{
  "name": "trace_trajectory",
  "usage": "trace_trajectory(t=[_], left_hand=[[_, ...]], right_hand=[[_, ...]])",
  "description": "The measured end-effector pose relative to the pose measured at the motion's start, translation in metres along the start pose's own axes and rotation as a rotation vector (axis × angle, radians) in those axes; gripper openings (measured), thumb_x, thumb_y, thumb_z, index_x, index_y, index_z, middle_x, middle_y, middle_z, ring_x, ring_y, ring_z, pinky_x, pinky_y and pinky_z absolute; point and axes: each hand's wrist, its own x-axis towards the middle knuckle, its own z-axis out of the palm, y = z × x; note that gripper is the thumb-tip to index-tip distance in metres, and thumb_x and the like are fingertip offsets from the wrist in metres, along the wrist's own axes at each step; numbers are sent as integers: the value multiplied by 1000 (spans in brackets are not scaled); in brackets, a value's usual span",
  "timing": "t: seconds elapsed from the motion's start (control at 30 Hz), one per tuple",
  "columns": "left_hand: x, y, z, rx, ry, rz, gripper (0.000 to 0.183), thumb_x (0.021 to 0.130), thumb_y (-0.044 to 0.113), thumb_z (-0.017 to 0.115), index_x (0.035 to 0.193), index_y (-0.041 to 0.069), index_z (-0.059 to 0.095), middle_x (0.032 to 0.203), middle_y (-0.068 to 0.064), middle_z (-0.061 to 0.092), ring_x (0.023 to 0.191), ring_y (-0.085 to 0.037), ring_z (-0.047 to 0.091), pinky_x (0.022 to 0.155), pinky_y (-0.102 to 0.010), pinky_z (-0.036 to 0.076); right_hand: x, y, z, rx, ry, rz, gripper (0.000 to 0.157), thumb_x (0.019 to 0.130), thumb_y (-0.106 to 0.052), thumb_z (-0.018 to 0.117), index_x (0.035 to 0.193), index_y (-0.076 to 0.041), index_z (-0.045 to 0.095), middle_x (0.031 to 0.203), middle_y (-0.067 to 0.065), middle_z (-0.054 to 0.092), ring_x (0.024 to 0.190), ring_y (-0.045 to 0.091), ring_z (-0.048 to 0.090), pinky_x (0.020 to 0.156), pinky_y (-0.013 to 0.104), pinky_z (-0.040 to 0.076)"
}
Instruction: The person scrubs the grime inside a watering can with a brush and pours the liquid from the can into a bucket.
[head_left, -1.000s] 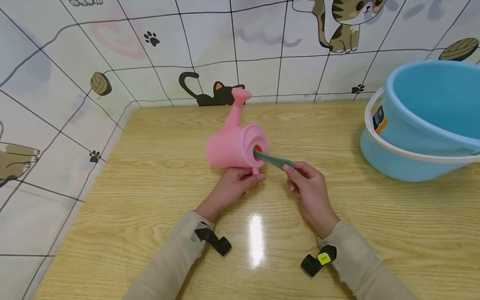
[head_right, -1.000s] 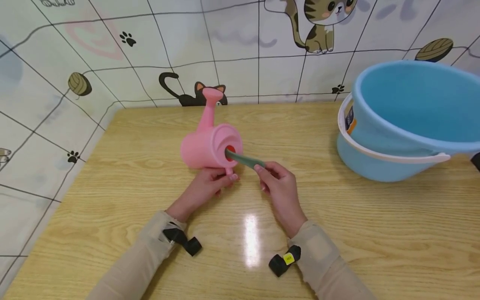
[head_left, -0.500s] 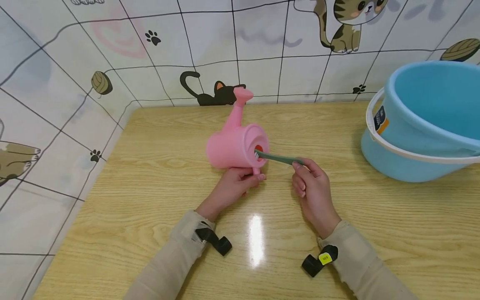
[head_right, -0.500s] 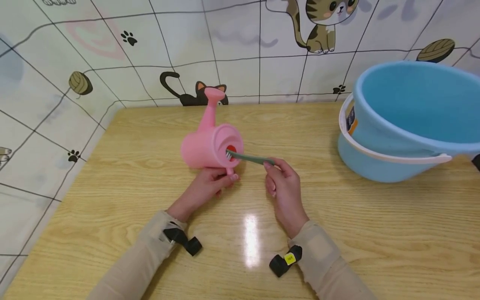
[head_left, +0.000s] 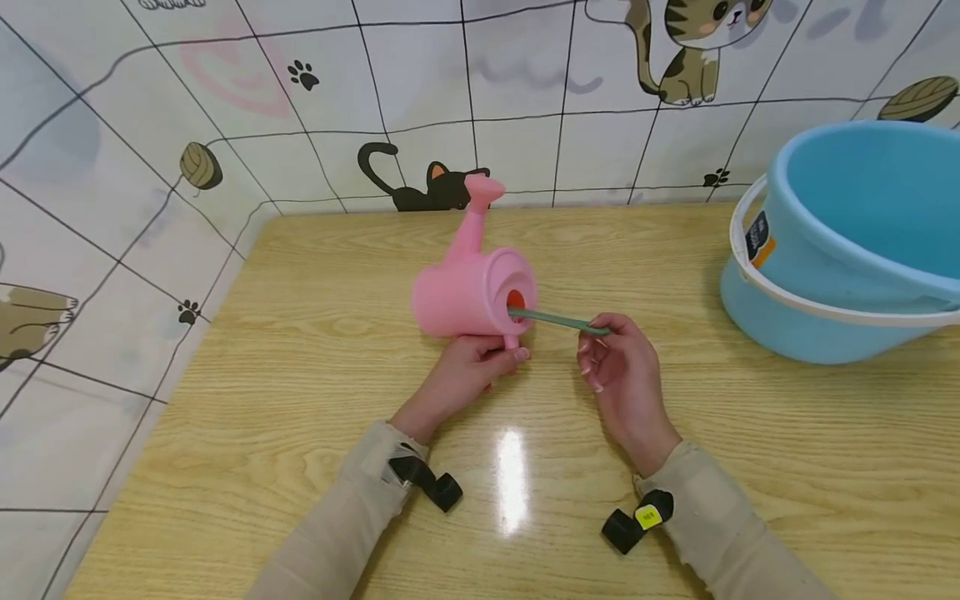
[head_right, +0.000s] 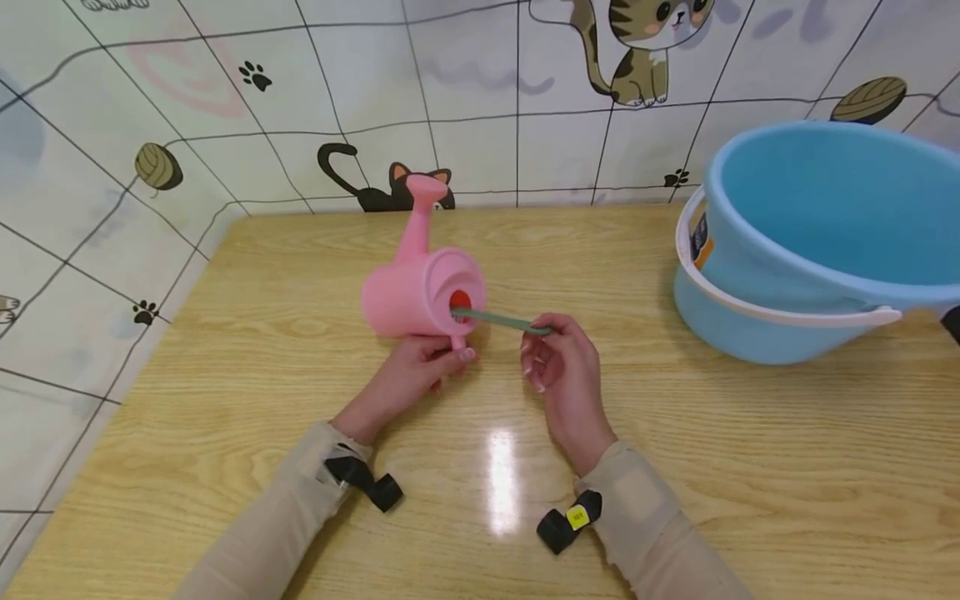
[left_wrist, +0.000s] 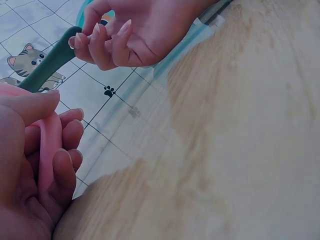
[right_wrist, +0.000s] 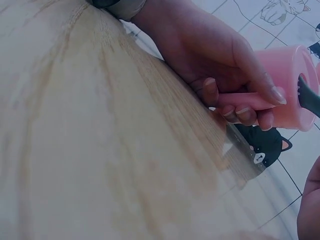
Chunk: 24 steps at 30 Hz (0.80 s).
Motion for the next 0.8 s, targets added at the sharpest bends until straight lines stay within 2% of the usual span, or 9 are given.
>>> trace_trajectory(t=[0.13, 0.3, 0.37, 0.67, 0.8], left_hand=[[0, 0, 0, -1, -2, 3, 32, 84, 43, 58, 85, 12, 63, 72, -1, 59, 53, -15, 45, 45, -27, 41], [0, 0, 0, 1, -4, 7, 32, 84, 43, 58, 85, 12, 62, 72, -2, 58, 52, -15, 45, 45, -28, 41], [0, 0, 0, 3, -3, 9, 32, 84, 43, 58, 84, 11, 62, 72, -2, 58, 52, -15, 45, 45, -28, 41], [0, 0, -1, 9, -4, 0, 32, 84, 42, 58, 83, 10, 62, 72, -2, 58, 51, -16, 45, 45, -28, 41], [0, 1, -1, 6, 0, -4, 31, 84, 42, 58, 83, 11, 62, 72, -1, 59, 52, -16, 45, 45, -28, 41]], right_hand=[[-1, -1, 0, -8, -1, -1, 25, 96, -11, 29, 89, -4, 51, 72, 6, 57, 55, 15, 49, 40, 20, 31], [-1, -1, 5, -190, 118, -43, 10, 91, -15, 52, 90, -5, 52, 69, 5, 55, 53, 12, 47, 40, 19, 30], [-2, 0, 6, -253, 151, -49, 11, 88, -13, 57, 92, -5, 51, 69, 5, 54, 52, 12, 46, 39, 18, 30], [-1, 3, 3, -432, 147, -86, 18, 86, -11, 59, 101, -4, 52, 77, 8, 50, 56, 14, 47, 41, 19, 32], [-1, 2, 4, -432, 118, -36, 19, 86, -12, 60, 101, -5, 52, 82, 7, 49, 60, 13, 48, 44, 17, 34]])
